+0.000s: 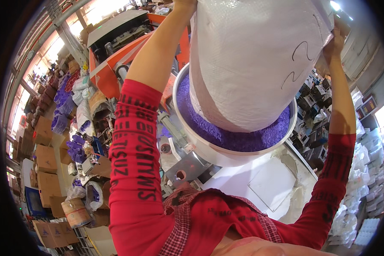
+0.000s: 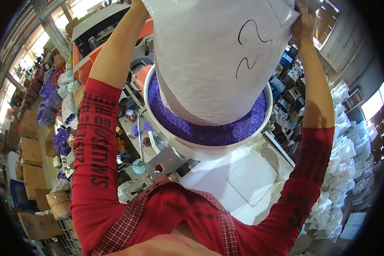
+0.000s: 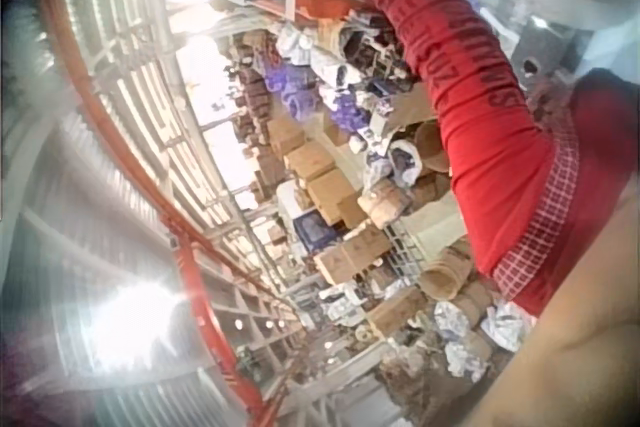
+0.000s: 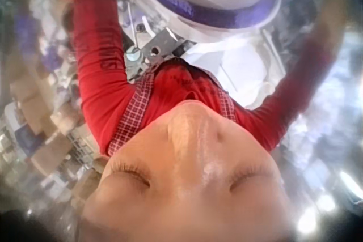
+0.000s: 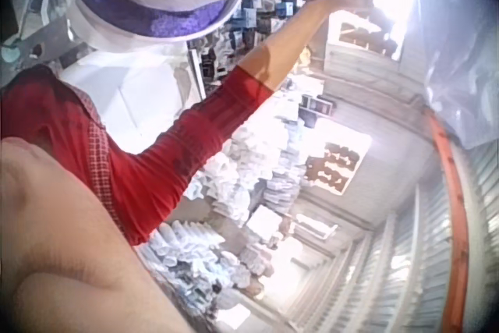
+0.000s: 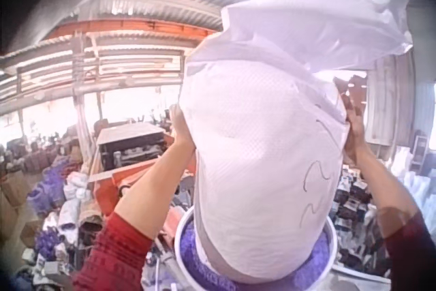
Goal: The person assembles purple plastic pitchers by inserting stainless steel inner liners, applying labels to the exterior, and placing each finished unit into a cardboard box. The person also refills a machine hopper with purple plastic pellets and stacks purple plastic lids on a nearby table.
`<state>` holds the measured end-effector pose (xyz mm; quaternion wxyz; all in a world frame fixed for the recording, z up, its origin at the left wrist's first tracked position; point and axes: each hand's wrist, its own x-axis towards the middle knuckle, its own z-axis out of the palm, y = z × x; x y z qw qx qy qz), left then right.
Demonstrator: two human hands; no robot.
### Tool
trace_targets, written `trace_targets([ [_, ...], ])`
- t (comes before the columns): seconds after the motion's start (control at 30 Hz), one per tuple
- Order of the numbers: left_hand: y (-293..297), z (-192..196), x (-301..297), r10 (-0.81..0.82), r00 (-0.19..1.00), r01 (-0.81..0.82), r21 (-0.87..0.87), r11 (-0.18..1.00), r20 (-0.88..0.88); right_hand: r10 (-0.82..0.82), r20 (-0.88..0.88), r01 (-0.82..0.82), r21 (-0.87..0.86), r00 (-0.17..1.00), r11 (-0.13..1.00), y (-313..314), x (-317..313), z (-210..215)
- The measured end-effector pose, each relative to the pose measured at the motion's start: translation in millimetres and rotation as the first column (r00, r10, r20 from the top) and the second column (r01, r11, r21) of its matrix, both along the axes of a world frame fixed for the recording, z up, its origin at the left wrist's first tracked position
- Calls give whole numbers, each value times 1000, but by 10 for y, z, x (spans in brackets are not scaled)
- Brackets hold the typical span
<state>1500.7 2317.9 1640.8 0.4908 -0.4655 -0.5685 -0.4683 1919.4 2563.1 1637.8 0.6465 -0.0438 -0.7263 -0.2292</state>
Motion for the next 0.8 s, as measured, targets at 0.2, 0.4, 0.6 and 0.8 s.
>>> trace_targets([
  [0.2,168,255,326,-984,115,650,740,176,133,536,-381,-630,-651,754,424,79,11,128],
  [0.4,239,524,464,-990,143,802,586,115,-2,606,-528,-774,-581,595,254,373,149,274],
  [0.6,89,506,421,-956,271,820,494,289,109,612,-490,-753,-590,621,291,278,165,269],
  [0.8,-278,133,302,-857,-139,833,527,170,496,367,-100,-380,-262,925,887,-217,122,83],
])
